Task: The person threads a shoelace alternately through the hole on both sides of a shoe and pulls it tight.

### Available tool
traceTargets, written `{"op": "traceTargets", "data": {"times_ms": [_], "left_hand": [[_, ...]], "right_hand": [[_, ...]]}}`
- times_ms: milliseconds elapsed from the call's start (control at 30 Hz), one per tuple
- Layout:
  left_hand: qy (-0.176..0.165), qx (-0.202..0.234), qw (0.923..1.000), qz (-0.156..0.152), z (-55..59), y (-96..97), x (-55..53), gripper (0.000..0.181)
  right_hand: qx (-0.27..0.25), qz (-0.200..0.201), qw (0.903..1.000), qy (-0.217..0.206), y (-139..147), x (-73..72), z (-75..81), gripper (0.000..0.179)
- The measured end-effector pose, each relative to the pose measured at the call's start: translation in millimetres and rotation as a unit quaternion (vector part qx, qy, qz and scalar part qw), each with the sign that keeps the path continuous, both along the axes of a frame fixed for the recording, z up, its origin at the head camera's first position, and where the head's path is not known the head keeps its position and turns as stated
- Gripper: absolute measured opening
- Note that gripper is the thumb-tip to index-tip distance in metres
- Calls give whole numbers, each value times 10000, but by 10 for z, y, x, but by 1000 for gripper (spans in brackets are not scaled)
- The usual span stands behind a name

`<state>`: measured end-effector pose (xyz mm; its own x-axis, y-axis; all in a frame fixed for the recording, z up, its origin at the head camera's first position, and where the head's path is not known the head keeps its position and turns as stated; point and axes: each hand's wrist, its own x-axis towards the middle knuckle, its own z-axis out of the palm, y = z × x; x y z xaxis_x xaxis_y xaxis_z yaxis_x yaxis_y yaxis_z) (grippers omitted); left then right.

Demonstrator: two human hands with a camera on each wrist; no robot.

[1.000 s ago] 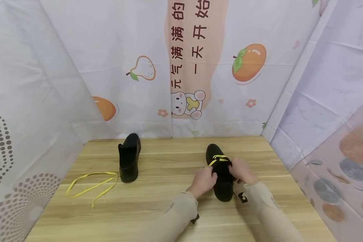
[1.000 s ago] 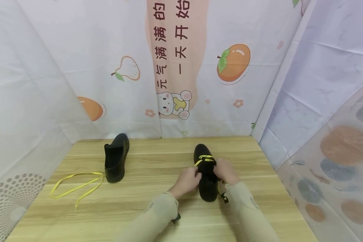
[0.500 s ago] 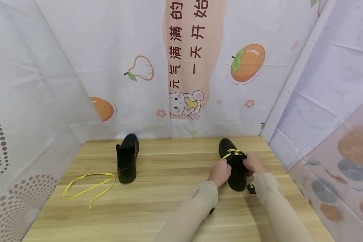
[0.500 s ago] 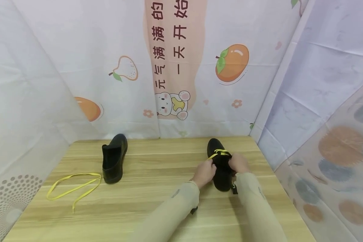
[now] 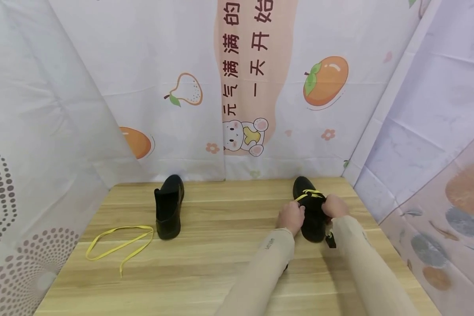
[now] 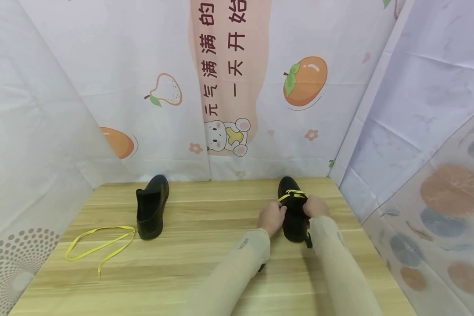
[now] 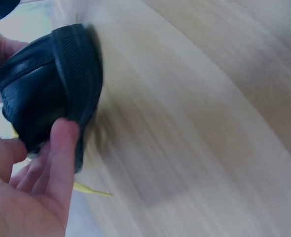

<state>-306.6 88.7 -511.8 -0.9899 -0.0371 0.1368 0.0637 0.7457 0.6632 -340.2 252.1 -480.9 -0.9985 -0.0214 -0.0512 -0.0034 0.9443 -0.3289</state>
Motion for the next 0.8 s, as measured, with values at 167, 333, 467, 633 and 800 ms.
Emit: {"op": "traceTargets", "data": {"times_ms": [167, 333, 467, 633, 800], "left_hand": [[31, 359, 9988, 320, 2, 38, 34, 21], [-103, 902, 9959, 19, 6, 52, 76, 16], [-742, 1665, 9827, -322, 14, 56, 65, 17], [-1024, 2308, 9676, -25, 11, 50, 18, 22], [-1045, 2529, 9617, 136, 3, 27, 4, 22]], "right_hand": [[218, -53, 9997, -96, -27, -50, 1, 16], [328, -100, 9990, -271, -39, -76, 39, 18], [310, -104, 9991, -253, -12, -91, 66, 16], [165, 31, 9996, -206, 71, -130, 34, 17], [-17, 38, 9997, -244, 125, -127, 14, 22]]}}
